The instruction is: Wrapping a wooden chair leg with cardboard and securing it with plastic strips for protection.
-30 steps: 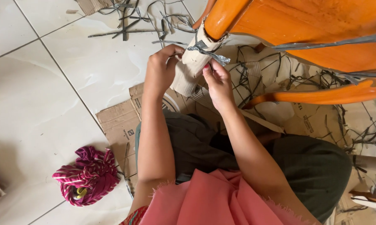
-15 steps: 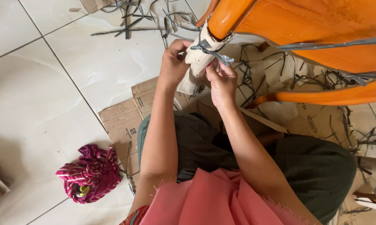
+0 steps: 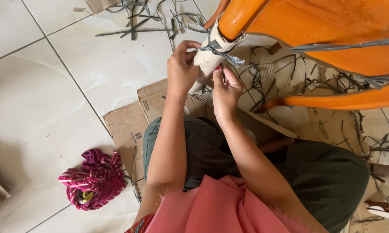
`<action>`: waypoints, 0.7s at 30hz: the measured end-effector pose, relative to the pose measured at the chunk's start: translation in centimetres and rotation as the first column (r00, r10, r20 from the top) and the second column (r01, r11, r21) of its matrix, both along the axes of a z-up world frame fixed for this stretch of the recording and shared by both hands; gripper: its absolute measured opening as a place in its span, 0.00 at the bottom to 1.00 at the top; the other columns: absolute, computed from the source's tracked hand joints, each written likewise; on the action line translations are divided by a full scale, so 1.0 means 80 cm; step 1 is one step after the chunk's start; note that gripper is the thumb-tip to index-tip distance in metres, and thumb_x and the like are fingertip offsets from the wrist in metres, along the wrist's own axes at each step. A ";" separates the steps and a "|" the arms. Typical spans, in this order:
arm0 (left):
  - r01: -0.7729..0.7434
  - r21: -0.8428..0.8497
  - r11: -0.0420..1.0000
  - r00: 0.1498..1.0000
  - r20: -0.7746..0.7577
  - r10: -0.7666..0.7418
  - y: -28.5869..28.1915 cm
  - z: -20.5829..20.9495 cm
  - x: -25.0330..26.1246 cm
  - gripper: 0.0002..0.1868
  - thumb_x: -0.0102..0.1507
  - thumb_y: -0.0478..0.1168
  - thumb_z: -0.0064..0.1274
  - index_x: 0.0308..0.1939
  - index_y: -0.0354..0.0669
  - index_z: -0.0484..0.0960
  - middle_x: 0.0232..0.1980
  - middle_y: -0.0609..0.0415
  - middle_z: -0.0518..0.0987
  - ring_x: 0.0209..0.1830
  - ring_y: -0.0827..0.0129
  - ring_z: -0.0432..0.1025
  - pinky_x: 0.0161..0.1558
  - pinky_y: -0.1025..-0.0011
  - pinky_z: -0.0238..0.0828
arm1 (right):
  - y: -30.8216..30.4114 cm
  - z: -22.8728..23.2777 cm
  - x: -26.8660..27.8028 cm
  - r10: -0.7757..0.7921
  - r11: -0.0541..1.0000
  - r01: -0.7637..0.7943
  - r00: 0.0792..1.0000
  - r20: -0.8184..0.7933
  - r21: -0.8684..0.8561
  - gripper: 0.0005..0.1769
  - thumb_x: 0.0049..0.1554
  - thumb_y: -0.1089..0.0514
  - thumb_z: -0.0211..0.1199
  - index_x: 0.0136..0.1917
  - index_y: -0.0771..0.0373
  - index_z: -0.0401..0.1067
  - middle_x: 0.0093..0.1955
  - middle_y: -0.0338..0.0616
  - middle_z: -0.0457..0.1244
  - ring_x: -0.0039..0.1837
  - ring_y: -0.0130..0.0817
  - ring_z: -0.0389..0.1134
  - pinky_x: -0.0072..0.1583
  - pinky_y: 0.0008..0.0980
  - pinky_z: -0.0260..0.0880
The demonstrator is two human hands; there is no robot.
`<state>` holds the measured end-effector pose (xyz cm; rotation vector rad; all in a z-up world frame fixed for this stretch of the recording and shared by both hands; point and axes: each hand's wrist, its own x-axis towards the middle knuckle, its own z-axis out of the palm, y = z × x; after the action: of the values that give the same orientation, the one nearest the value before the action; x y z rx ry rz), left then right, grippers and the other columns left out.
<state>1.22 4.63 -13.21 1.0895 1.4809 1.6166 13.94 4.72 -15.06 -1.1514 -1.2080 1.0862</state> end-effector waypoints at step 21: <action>0.237 -0.101 0.966 0.948 0.243 -0.207 -0.011 0.040 0.021 0.29 0.76 0.45 0.28 0.71 0.21 0.64 0.72 0.20 0.64 0.77 0.32 0.55 0.77 0.42 0.40 | -0.022 0.002 -0.015 -0.187 0.978 0.178 0.979 0.076 0.109 0.03 0.61 0.61 0.69 0.49 0.61 0.79 0.42 0.41 0.71 0.45 0.28 0.71 0.53 0.34 0.71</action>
<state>2.89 3.78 -10.01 0.9253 1.2440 1.4163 12.70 2.98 -14.87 -1.2150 -1.1846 0.8354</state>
